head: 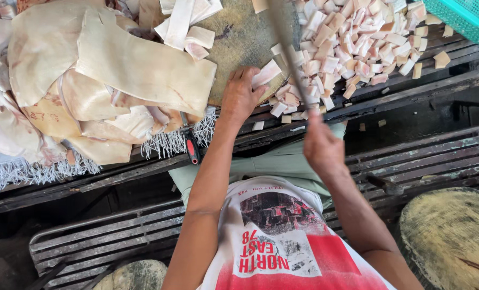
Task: The person chops processed animal skin into small cubes using a large cleaver on a round wooden block, moving large pieces onto the board and adding the chopped pieces to a pile.
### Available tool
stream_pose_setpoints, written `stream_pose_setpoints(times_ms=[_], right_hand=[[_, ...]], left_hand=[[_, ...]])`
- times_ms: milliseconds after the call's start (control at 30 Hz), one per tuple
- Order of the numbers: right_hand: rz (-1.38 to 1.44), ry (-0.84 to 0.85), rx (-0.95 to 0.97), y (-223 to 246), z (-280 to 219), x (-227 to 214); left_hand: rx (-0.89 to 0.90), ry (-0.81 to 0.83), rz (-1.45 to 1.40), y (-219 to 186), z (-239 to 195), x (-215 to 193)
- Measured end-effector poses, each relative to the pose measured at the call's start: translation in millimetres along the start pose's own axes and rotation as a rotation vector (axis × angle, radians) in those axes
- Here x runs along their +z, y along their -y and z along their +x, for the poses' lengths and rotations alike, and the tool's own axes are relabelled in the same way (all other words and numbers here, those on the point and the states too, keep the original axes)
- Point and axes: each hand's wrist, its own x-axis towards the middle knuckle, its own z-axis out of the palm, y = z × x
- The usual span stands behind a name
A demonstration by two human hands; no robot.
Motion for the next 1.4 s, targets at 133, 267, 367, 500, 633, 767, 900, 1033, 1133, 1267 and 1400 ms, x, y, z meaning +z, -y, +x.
stream_pose_setpoints(times_ms=[133,267,367,500,633,767,900,1033,1133,1267,1400], right_hand=[[-0.018,0.284,0.186,7,10,-4],[0.130,0.014,0.159,11,-3,-34],[0.202,-0.293,-0.114,8,-6,-25],[0.289,0.261,0.639,15,-4,9],[0.072,0.227,0.182,13,5,1],[0.173,0.211,0.375,18,-5,-17],[0.135,0.300,0.243,20,-11,-21],[0.057,0.384,0.270,13,-3,-5],[0.066,0.360,0.369,-1,16,7],[0.095,0.250,0.404,-22,35,14],[0.371,0.094,0.386,-24,34,10]], left_hand=[[-0.052,0.032,0.020,-5,1,-4],[-0.130,0.094,-0.006,-10,-2,-10],[-0.102,0.045,-0.053,-9,-8,-14],[-0.094,-0.006,-0.053,-2,-13,-24],[-0.069,-0.091,0.274,12,-7,-47],[-0.130,-0.271,0.449,35,16,-69],[-0.237,-0.330,0.510,56,35,-71],[-0.347,-0.247,0.451,79,46,-64],[-0.344,-0.220,0.493,83,51,-60],[-0.139,-0.270,0.646,76,65,-61],[0.018,-0.216,0.051,65,69,-61]])
